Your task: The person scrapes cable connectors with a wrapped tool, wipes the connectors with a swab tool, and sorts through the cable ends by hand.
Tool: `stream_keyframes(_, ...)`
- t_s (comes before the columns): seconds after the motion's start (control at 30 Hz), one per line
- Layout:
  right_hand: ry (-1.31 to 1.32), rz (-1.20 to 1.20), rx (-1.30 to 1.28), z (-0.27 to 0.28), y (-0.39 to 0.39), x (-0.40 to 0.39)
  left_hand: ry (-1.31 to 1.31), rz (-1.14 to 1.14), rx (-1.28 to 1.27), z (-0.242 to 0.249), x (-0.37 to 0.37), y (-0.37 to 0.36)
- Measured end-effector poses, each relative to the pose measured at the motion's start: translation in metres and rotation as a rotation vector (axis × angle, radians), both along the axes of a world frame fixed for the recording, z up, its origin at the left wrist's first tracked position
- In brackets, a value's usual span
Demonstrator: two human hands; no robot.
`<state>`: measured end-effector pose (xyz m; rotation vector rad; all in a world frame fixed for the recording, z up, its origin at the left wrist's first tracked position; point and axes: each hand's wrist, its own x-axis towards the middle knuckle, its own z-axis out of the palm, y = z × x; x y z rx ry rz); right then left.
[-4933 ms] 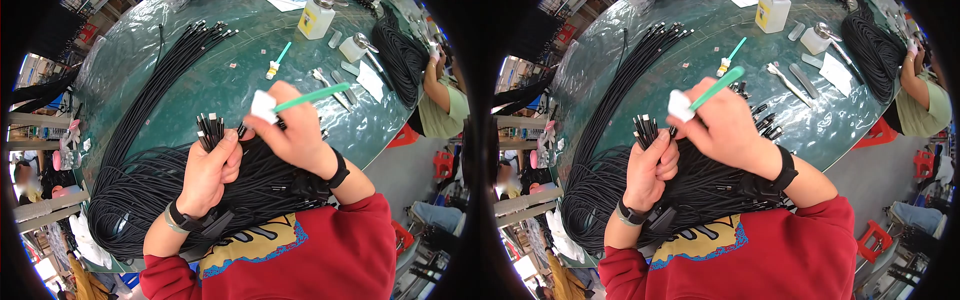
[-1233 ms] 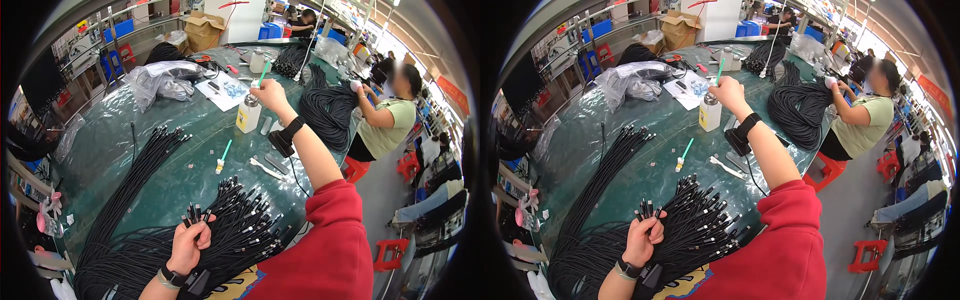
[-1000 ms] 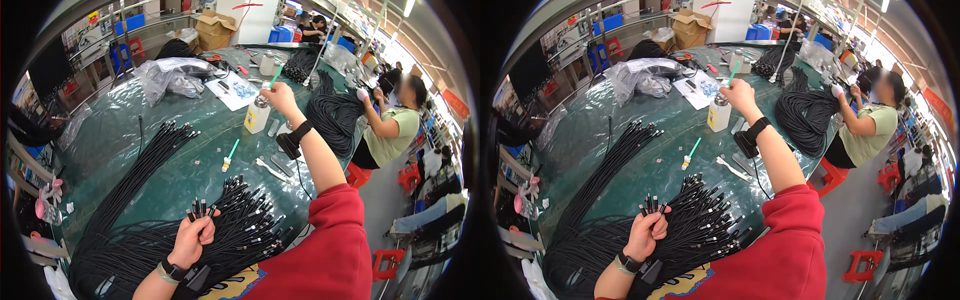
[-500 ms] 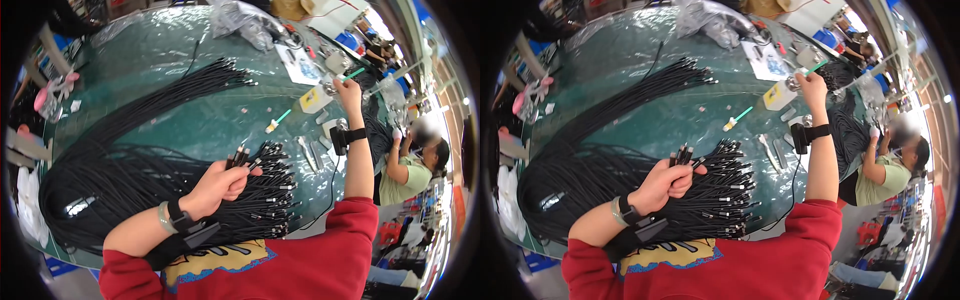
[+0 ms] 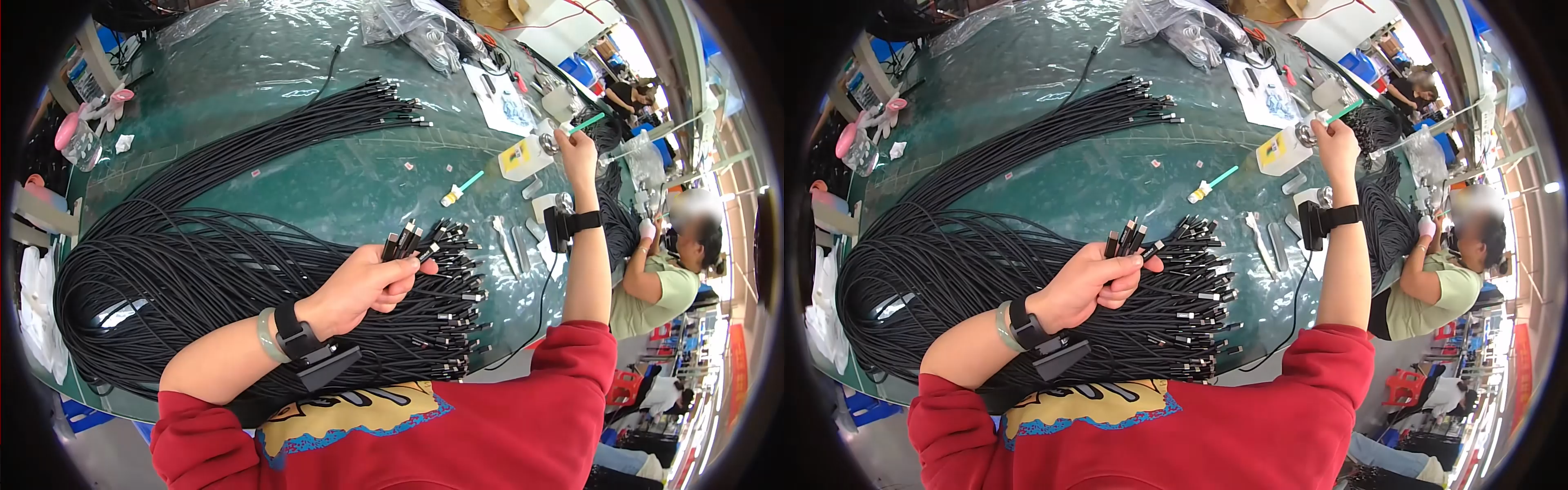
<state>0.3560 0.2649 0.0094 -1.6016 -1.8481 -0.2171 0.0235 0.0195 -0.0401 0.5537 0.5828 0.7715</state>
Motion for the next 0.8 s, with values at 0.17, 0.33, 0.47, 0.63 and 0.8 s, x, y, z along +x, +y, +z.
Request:
stream_keyframes(0.17,-0.024,-0.090,-0.033,0.009,0.000,0.002,-0.004,-0.004,0.005,-0.002,0.000,0.000)
stream_keyframes(0.33,0.323,-0.016,-0.039,0.023,-0.024,-0.015,0.042,0.143,0.029,-0.002,0.004,-0.004)
stream_keyframes(0.47,0.837,0.349,-0.182,0.012,-0.085,-0.069,0.139,0.244,0.097,0.003,0.007,-0.008)
stream_keyframes(0.63,1.002,0.534,-0.628,-0.005,-0.201,-0.145,0.259,0.271,0.139,0.006,0.009,-0.009)
stream_keyframes(0.8,0.749,0.715,-0.419,-0.032,-0.214,-0.156,0.312,0.305,0.146,0.002,0.013,-0.010)
